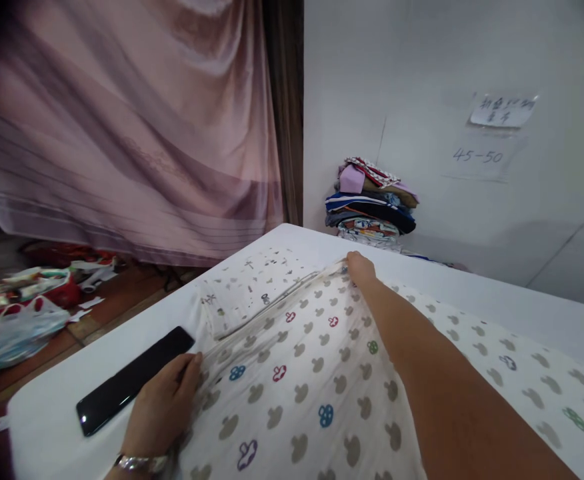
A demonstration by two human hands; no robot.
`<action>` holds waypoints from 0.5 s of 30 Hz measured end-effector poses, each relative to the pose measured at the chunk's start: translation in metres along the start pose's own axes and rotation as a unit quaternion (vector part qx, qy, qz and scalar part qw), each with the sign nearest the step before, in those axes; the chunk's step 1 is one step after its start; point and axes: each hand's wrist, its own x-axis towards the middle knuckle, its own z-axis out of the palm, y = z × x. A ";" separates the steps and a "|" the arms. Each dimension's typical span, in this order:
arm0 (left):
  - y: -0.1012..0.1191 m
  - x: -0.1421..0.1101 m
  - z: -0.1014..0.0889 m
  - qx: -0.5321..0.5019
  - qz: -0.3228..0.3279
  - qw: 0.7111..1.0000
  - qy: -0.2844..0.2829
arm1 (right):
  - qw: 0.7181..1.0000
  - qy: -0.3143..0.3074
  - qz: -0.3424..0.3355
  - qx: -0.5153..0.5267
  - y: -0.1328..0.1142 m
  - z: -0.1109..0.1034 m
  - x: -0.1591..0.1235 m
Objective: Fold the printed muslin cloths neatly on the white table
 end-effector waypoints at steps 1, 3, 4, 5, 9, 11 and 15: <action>0.000 0.000 0.001 0.003 0.001 1.000 -0.003 | 1.000 -0.001 -0.001 -0.004 0.001 -0.002 -0.001; -0.002 0.001 0.002 0.013 0.002 1.000 -0.010 | 1.000 -0.001 -0.003 -0.009 0.005 -0.007 -0.004; -0.003 0.001 0.003 0.018 0.006 1.000 -0.013 | 1.000 0.001 -0.004 -0.011 0.007 -0.010 -0.006; -0.004 0.002 0.004 0.020 0.012 1.000 -0.012 | 1.000 0.004 -0.006 -0.012 0.010 -0.014 -0.009; -0.006 0.005 0.002 0.016 0.049 0.999 -0.007 | 1.000 0.009 -0.024 -0.016 0.025 -0.035 -0.026; -0.006 0.003 -0.003 0.006 0.072 0.997 0.000 | 0.999 0.010 -0.027 -0.017 0.035 -0.048 -0.040; -0.004 -0.022 -0.009 0.007 0.165 0.986 0.036 | 0.999 0.037 -0.003 0.002 0.065 -0.067 -0.081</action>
